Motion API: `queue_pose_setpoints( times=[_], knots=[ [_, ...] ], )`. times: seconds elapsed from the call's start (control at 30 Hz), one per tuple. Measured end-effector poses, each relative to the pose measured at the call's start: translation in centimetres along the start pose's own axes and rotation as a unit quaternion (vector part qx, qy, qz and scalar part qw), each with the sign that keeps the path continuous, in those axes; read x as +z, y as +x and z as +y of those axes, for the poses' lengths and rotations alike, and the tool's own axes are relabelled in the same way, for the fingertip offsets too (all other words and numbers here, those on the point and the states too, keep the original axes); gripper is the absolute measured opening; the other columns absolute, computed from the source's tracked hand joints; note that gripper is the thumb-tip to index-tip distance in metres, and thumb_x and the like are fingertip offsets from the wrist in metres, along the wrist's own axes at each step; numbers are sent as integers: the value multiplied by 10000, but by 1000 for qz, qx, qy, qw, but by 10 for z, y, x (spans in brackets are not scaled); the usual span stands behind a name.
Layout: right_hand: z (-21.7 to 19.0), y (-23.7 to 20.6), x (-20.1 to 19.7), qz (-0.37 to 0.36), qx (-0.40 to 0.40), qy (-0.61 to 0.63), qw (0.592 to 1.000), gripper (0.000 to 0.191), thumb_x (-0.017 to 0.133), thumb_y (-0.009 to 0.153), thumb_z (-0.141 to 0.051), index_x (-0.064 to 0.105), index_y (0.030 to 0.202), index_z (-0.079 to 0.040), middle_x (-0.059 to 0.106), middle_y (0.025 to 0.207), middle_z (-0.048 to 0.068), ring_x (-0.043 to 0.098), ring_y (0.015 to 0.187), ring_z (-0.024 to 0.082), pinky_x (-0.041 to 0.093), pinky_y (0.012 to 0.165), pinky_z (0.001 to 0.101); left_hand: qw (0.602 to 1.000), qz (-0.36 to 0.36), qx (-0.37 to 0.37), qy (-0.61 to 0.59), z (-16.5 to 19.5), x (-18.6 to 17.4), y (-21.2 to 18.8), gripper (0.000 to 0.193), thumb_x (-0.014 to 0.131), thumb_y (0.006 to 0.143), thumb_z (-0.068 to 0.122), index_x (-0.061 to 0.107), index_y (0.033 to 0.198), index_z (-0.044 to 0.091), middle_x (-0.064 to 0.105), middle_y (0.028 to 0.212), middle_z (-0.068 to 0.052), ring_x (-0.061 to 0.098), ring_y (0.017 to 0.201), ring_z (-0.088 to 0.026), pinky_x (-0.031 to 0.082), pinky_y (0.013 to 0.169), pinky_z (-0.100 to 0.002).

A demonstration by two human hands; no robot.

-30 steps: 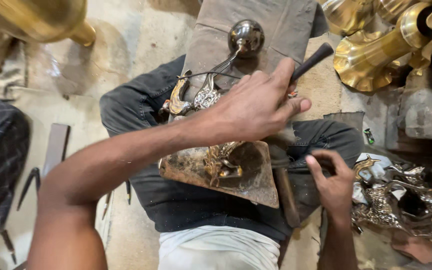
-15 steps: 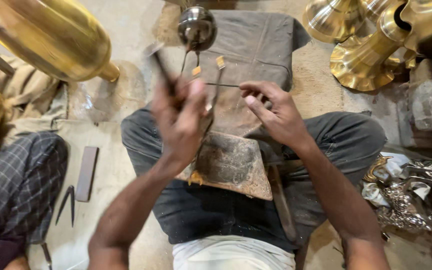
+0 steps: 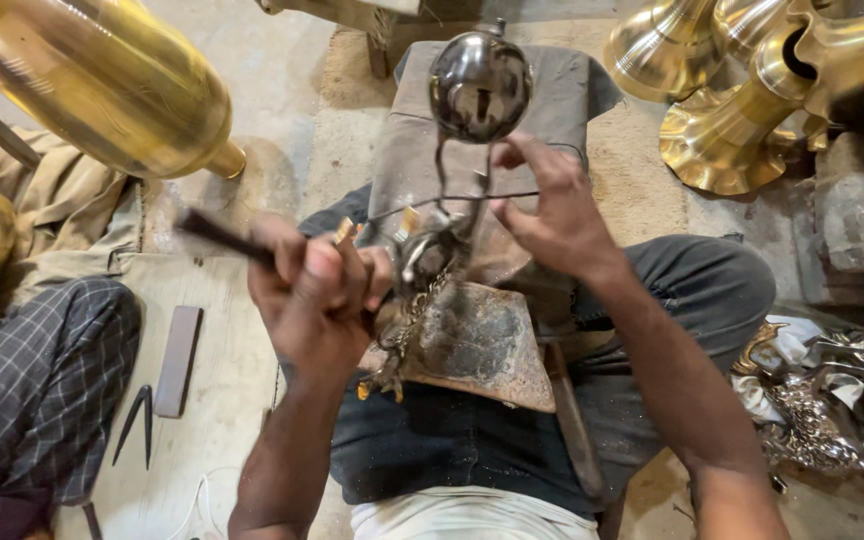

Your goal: The person sits on the floor with an ornate metal figurine resting on a stone slab on their lap. They hold a chisel against the figurine's surface and strike it with a wooden mallet, repositioning the chisel repeatedly to work different areas of the decorated figure, and briefly reposition the slab and figurine between passes.

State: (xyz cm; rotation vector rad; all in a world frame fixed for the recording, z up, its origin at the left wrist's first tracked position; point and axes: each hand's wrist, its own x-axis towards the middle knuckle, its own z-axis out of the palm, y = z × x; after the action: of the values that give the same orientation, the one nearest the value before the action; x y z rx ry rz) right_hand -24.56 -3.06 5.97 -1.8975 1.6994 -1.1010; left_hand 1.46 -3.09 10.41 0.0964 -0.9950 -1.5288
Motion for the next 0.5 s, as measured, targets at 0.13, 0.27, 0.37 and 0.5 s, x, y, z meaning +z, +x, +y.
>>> queue_pose_setpoints(
  times=[0.13, 0.27, 0.37, 0.5],
  knots=[
    [10, -2, -15, -133, 65, 297, 943, 452, 583, 801, 47, 649, 1243, -25, 695, 1201, 99, 654, 1188, 209, 628, 939, 403, 989, 81, -58, -108, -25, -14, 23, 216, 551, 1066, 21, 394, 1026, 164, 394, 767, 68, 355, 626, -56, 390, 557, -249],
    [16, -4, -16, -126, 113, 374, 912, 507, 570, 777, 84, 594, 1278, 6, 651, 1098, 81, 647, 1027, 171, 615, 838, 310, 968, 148, -166, -118, -34, -31, 41, 205, 567, 1077, 60, 407, 979, 143, 428, 776, 31, 412, 649, -94, 436, 615, -258],
    [16, 1, -9, -116, 113, 402, 901, 509, 617, 828, 64, 602, 1335, 20, 658, 1058, 73, 640, 966, 154, 570, 859, 278, 967, 130, -214, -48, -26, -50, 53, 192, 584, 1039, 78, 424, 952, 137, 547, 806, -8, 539, 719, -142, 470, 632, -266],
    [8, 14, 2, -108, 121, 301, 940, 558, 703, 842, -49, 591, 1387, -7, 699, 1089, 60, 656, 969, 131, 558, 871, 271, 951, 98, -256, 141, -16, -80, 64, 210, 612, 1025, 101, 434, 918, 131, 657, 841, -57, 648, 793, -173, 516, 686, -284]
  ],
)
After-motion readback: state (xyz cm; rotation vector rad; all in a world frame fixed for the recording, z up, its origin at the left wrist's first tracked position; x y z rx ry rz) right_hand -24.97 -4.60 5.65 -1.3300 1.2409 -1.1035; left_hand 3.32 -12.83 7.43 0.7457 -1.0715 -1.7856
